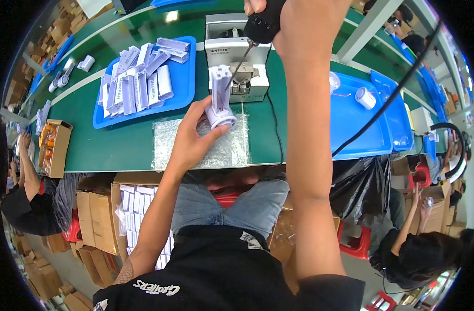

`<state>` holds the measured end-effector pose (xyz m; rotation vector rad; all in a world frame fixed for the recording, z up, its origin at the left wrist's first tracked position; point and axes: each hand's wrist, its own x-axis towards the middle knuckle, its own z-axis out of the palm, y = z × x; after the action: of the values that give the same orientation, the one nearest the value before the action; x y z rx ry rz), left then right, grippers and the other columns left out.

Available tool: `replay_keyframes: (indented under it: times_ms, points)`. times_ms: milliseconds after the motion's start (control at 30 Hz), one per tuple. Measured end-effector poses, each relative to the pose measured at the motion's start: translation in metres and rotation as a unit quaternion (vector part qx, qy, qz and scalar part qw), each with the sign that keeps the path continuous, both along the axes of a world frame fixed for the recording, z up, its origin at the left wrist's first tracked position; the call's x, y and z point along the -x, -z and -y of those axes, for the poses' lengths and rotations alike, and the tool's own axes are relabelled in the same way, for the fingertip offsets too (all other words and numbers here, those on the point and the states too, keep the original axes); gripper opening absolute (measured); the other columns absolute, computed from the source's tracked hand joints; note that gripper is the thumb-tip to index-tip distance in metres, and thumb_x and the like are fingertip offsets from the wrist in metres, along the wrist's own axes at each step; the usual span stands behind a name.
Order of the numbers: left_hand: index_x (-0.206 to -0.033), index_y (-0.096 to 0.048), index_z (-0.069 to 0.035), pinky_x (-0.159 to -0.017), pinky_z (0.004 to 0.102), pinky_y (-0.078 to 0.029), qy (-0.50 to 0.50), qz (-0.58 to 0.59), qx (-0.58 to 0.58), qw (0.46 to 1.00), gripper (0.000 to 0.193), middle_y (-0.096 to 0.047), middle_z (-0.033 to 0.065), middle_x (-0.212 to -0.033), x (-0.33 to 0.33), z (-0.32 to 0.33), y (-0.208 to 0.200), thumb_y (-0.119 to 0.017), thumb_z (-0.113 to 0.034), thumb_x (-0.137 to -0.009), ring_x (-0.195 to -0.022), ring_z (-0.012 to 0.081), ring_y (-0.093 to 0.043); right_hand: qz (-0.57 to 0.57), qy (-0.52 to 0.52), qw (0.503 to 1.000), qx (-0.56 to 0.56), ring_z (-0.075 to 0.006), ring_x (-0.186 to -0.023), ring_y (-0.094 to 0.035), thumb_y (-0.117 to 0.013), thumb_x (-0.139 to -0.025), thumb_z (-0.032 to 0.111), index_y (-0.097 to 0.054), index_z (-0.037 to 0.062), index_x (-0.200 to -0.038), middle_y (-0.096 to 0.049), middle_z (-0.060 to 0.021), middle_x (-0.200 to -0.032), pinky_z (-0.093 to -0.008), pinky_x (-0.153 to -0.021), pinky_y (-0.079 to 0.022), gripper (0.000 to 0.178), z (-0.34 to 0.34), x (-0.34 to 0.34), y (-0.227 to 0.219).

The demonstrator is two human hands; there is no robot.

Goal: The person assembles portable handheld fans by tightening screws into their plastic casings with an electric screwdriver.

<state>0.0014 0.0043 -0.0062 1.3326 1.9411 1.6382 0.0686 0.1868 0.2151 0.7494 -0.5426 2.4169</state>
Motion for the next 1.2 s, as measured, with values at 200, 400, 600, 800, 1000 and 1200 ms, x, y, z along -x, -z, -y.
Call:
replay_keyframes:
  times_ms: [200,400,600,800,1000,1200]
  points:
    - [-0.146,-0.054,0.001,-0.110,0.0373,-0.048,0.008,0.038,-0.022,0.999,0.069,-0.061,0.0137,-0.132,-0.001,-0.001,0.001,-0.084,-0.007,-0.085,-0.122,0.0262,-0.063,0.144,0.485,0.829,-0.239,-0.0133,-0.040,-0.052,-0.061,-0.110,0.040,-0.057,0.0091,-0.104,-0.052,-0.0024,-0.060,-0.0274,-0.037,-0.044,0.032,-0.006,-0.008,-0.010]
    - [-0.143,-0.055,0.001,-0.109,0.0373,-0.048,0.023,0.079,-0.015,0.997,0.067,-0.062,0.0140,-0.130,-0.001,0.001,-0.001,-0.085,-0.009,-0.084,-0.121,0.0268,-0.064,0.142,0.521,0.795,-0.276,-0.0103,-0.040,-0.051,-0.065,-0.109,0.031,-0.055,0.0069,-0.111,-0.055,-0.0021,-0.061,-0.0244,-0.036,-0.040,0.026,-0.008,0.015,0.016]
    - [-0.143,-0.055,0.001,-0.110,0.0372,-0.047,0.048,0.071,-0.027,0.996,0.065,-0.063,0.0137,-0.131,0.001,0.004,0.002,-0.084,-0.010,-0.086,-0.123,0.0251,-0.062,0.140,0.511,0.790,-0.307,-0.0097,-0.041,-0.050,-0.065,-0.110,0.028,-0.056,0.0067,-0.111,-0.055,-0.0011,-0.061,-0.0238,-0.037,-0.040,0.024,-0.005,0.016,0.021]
    - [-0.145,-0.053,0.003,-0.111,0.0366,-0.045,0.042,0.078,-0.024,0.996,0.067,-0.062,0.0141,-0.133,-0.001,0.004,0.001,-0.083,-0.010,-0.088,-0.126,0.0251,-0.061,0.159,0.501,0.808,-0.267,-0.0100,-0.040,-0.050,-0.063,-0.111,0.029,-0.058,0.0063,-0.112,-0.056,-0.0021,-0.061,-0.0241,-0.037,-0.040,0.023,0.010,0.003,0.021]
    - [-0.147,-0.052,0.004,-0.112,0.0359,-0.044,0.043,0.073,-0.010,0.996,0.068,-0.061,0.0147,-0.135,0.001,0.003,-0.001,-0.083,-0.011,-0.088,-0.127,0.0260,-0.061,0.198,0.513,0.805,-0.224,-0.0126,-0.038,-0.051,-0.062,-0.109,0.041,-0.058,0.0016,-0.119,-0.054,-0.0047,-0.056,-0.0266,-0.036,-0.041,0.041,0.061,-0.023,0.010]
    - [-0.148,-0.051,0.004,-0.112,0.0362,-0.044,0.044,0.077,-0.004,0.996,0.069,-0.061,0.0153,-0.135,0.000,0.003,-0.002,-0.083,-0.012,-0.089,-0.126,0.0268,-0.061,0.166,0.476,0.808,-0.305,-0.0090,-0.046,-0.055,-0.066,-0.109,0.033,-0.055,0.0003,-0.125,-0.059,-0.0029,-0.063,-0.0220,-0.042,-0.043,0.038,0.057,-0.013,0.035]
